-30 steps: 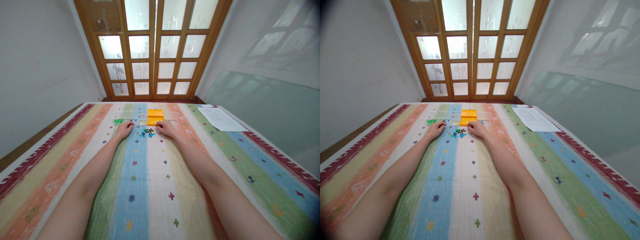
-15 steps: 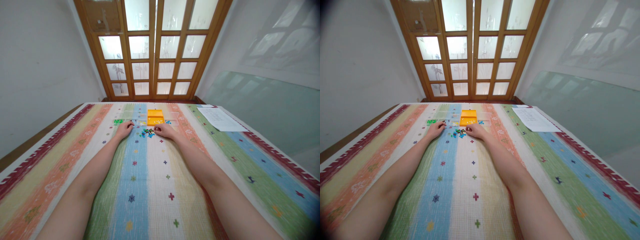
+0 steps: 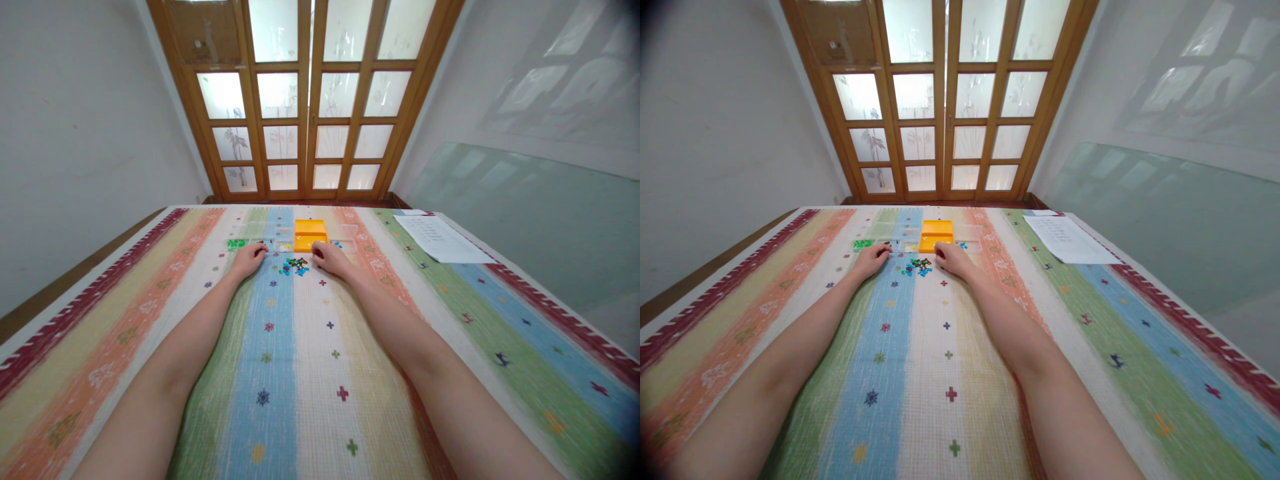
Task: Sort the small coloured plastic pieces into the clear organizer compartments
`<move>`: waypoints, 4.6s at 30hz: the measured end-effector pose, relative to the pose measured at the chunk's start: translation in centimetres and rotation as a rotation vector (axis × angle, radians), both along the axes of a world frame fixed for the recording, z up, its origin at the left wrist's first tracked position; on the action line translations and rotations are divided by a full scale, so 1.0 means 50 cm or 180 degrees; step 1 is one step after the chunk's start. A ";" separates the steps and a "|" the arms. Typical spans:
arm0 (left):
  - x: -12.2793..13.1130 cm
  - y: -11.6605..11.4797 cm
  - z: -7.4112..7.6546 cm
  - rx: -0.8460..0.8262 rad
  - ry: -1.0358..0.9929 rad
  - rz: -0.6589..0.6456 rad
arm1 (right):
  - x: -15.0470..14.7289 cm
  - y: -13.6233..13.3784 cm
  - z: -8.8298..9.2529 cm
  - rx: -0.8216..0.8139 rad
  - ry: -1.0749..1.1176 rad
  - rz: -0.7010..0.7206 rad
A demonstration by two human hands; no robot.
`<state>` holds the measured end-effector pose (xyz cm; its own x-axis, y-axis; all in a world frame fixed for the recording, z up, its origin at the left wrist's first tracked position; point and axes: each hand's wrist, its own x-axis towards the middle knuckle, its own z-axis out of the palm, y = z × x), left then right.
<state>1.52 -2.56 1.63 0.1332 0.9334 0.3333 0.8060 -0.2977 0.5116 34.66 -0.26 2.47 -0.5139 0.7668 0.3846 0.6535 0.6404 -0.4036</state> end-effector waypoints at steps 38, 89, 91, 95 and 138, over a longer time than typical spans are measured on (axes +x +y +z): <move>-0.001 0.002 -0.002 -0.0016 0.0018 -0.0058 | -0.026 0.020 -0.020 -0.1691 0.2314 -0.0219; 0.100 -0.050 0.046 -0.0101 0.0660 -0.1414 | -0.016 0.010 -0.013 0.0071 -0.0270 0.0489; 0.103 -0.052 0.046 -0.0130 0.0718 -0.1441 | -0.015 0.009 -0.015 0.0098 -0.0281 0.0461; 0.105 -0.051 0.044 -0.0156 0.0774 -0.1370 | -0.015 0.009 -0.017 0.0149 -0.0296 0.0452; 0.148 -0.078 0.053 -0.0142 0.1044 -0.1165 | -0.040 -0.035 0.024 -0.0752 -0.0507 0.0796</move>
